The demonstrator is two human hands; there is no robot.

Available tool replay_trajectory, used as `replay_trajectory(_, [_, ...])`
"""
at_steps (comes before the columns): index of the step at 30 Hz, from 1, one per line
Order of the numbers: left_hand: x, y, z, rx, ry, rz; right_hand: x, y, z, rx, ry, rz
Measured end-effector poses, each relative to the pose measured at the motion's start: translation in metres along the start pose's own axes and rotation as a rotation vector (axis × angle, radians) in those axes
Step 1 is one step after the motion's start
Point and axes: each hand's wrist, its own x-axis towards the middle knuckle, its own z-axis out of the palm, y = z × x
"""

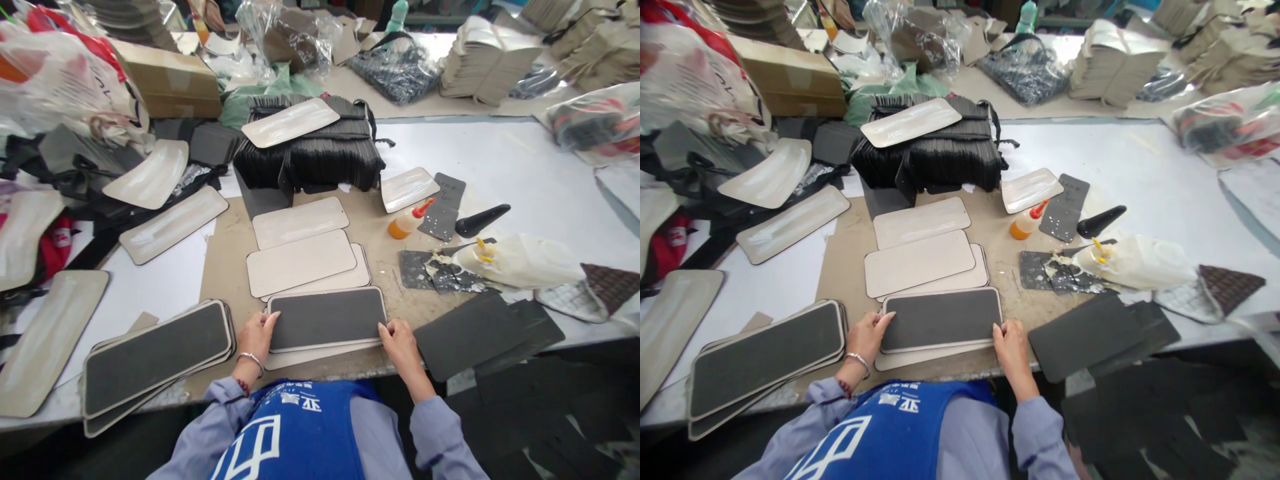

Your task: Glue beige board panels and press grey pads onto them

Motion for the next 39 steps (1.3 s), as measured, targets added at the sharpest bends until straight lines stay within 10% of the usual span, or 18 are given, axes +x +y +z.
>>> replay_trajectory(21, [0.001,-0.021,0.004,-0.304,-0.012,-0.020,0.014,-0.001,-0.017,0.012,-0.077,0.146])
replay_trajectory(27, [-0.001,-0.036,-0.003,-0.416,0.143,0.035,0.024,-0.010,-0.024,0.024,-0.145,0.220])
replay_trajectory(39, [0.025,-0.040,0.015,-0.849,0.089,-0.041,0.019,-0.031,-0.009,0.600,-0.399,0.373])
